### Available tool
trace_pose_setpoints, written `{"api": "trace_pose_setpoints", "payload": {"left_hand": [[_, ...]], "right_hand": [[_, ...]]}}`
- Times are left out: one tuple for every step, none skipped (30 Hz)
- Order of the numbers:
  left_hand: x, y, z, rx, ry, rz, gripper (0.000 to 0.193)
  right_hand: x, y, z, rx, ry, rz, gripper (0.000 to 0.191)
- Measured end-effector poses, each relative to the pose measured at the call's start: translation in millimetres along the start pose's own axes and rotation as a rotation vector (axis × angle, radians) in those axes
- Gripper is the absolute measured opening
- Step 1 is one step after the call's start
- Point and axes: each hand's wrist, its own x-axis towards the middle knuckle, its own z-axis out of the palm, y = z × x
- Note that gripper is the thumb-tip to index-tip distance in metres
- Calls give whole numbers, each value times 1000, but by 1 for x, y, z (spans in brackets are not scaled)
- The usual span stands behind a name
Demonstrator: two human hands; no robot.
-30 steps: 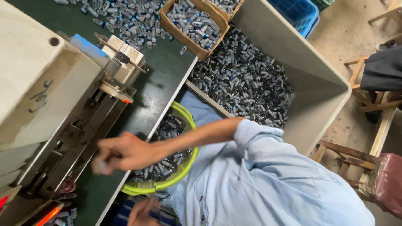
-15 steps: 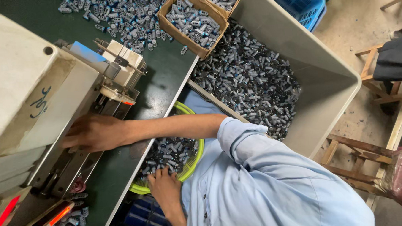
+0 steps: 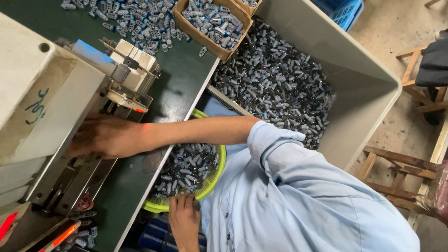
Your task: The person repeatedly picks small cylindrical components from a green basket, attaches them to metal key rings, and places the assembled keychains into a large bin. The process is continuous and repetitive throughout the clip.
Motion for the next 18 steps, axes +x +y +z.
{"api": "trace_pose_setpoints", "payload": {"left_hand": [[-2, 0, 1, -19, 78, 24, 28], [-3, -1, 2, -85, 189, -9, 24], [-4, -1, 3, -149, 298, -42, 20], [-4, -2, 5, -215, 410, -77, 16], [-4, -2, 8, -229, 489, -117, 16], [-4, -2, 11, -244, 571, -158, 15], [-2, -2, 15, -259, 654, -195, 14], [-1, 0, 19, -426, 711, -255, 12], [0, 2, 24, -589, 753, -313, 11], [2, 3, 28, -753, 786, -369, 11], [3, 6, 32, -820, 797, -372, 11], [4, 8, 34, -888, 810, -375, 11], [5, 9, 34, -953, 817, -381, 11], [6, 11, 33, -949, 806, -379, 12], [7, 11, 30, -946, 799, -375, 14], [8, 11, 26, -943, 799, -379, 15], [9, 10, 20, -808, 760, -366, 16], [10, 9, 13, -675, 729, -360, 17]], "right_hand": [[-7, -5, -8, 7, -202, 81, 55], [-18, -11, -18, 13, -403, 158, 54], [-33, -18, -27, 19, -602, 237, 53], [-52, -27, -37, 209, -238, 5, 46], [-73, -39, -46, 390, 121, -233, 41], [-94, -55, -51, 395, 52, -244, 35], [-112, -70, -54, 503, -13, -183, 32], [-132, -81, -59, 585, -108, -62, 31], [-151, -92, -63, 666, -193, 69, 34], [-164, -100, -63, 733, -171, 153, 35], [-174, -105, -63, 798, -154, 231, 37], [-180, -109, -62, 862, -140, 309, 39], [-183, -110, -60, 850, -144, 320, 33], [-183, -110, -57, 836, -144, 332, 29], [-181, -109, -54, 820, -147, 342, 29], [-178, -107, -52, 782, -109, 341, 28], [-174, -106, -49, 751, -80, 337, 27], [-171, -105, -48, 724, -61, 327, 26]]}}
